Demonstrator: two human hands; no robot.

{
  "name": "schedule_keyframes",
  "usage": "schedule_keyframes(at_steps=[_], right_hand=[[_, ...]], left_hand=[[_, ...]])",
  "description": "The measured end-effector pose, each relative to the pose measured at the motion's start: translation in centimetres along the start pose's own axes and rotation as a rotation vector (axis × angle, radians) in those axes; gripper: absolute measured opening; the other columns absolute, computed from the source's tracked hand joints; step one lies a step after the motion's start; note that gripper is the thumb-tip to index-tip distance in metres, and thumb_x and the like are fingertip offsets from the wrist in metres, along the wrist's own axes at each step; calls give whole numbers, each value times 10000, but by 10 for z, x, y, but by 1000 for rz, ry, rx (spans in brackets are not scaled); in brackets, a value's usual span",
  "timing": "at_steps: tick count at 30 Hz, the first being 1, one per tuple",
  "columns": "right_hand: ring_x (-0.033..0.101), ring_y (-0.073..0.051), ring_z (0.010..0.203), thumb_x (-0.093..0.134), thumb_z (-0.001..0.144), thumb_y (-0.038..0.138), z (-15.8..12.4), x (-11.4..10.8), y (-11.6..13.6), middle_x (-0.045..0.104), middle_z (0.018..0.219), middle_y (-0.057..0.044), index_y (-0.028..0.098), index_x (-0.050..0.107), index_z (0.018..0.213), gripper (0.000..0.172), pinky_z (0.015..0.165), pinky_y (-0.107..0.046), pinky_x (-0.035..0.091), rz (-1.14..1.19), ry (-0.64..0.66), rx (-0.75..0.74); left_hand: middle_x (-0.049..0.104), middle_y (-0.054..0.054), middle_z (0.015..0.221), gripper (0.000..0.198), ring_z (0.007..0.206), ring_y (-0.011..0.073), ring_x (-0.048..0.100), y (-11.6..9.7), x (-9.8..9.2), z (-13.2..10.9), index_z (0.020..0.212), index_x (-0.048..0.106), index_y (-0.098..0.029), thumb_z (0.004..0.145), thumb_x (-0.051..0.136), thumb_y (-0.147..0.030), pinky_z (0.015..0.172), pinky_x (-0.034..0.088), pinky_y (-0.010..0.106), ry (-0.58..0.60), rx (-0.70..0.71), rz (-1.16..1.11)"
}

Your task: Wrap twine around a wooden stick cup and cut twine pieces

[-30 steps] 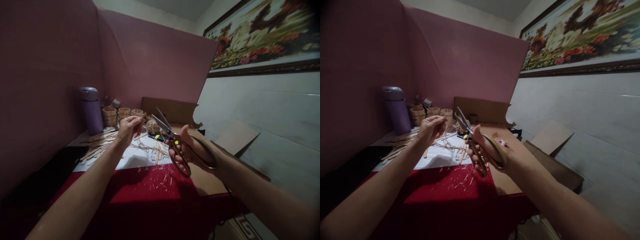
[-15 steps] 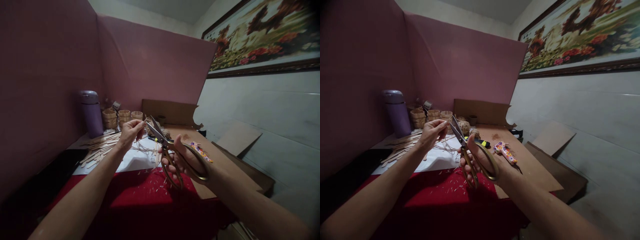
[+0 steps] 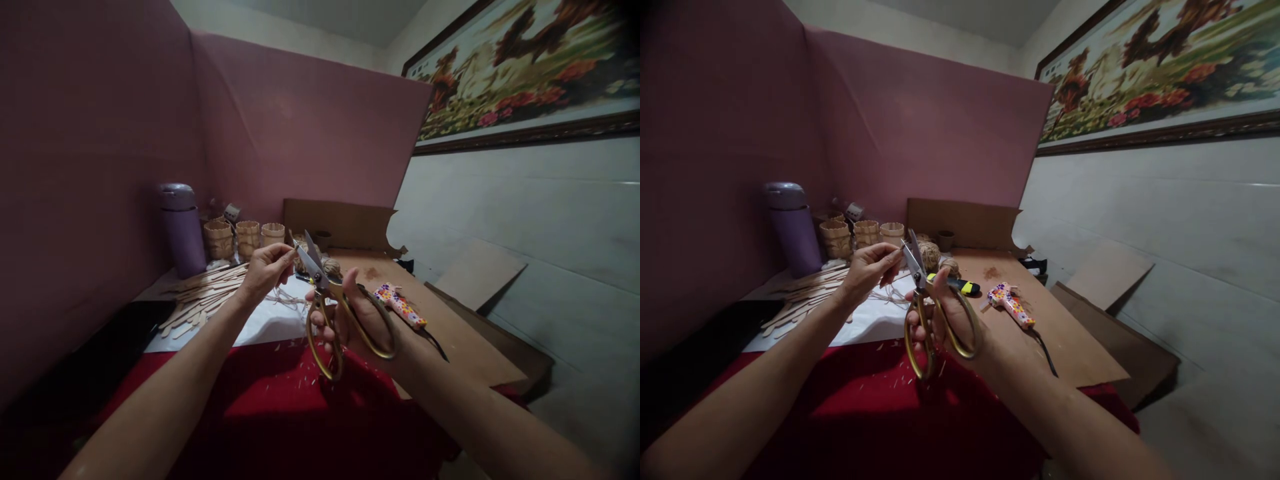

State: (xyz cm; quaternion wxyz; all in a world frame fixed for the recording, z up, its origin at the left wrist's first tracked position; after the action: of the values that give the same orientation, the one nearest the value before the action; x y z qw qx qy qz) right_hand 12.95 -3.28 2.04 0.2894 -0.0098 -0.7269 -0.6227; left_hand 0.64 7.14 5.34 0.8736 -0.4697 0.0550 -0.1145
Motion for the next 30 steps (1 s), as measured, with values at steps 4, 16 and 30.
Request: schedule_keyframes(at_steps=[4, 16, 30], right_hand=[[374, -41, 433, 456, 609, 840, 2, 0, -2, 460, 575, 37, 159, 554, 890, 743, 384, -165, 299, 39, -3, -15], [256, 1, 378, 569, 537, 810, 7, -4, -14, 379, 518, 86, 176, 486, 833, 705, 339, -122, 175, 9, -64, 46], [347, -41, 389, 442, 582, 860, 10, -2, -11, 411, 533, 71, 203, 494, 860, 716, 350, -170, 300, -35, -73, 10]], left_hand=[[512, -43, 460, 238, 326, 44, 400, 2, -1, 1, 695, 599, -134, 753, 655, -358, 296, 249, 165, 6, -14, -8], [508, -42, 459, 261, 332, 37, 390, 4, -1, 1, 667, 604, -134, 726, 679, -378, 299, 244, 162, 9, -48, -6], [504, -45, 453, 281, 320, 41, 393, 1, -2, 0, 676, 583, -137, 705, 690, -395, 291, 228, 163, 7, -65, -24]])
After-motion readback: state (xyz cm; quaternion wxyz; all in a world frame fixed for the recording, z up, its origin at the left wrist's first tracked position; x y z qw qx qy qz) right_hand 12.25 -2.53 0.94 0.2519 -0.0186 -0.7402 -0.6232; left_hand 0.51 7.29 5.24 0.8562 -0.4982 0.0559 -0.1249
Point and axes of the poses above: each hand's wrist, its own z-axis towards the middle knuckle, its own x-axis out of the palm, y = z × x, the point moved 6 cm from there along z, towards the middle knuckle
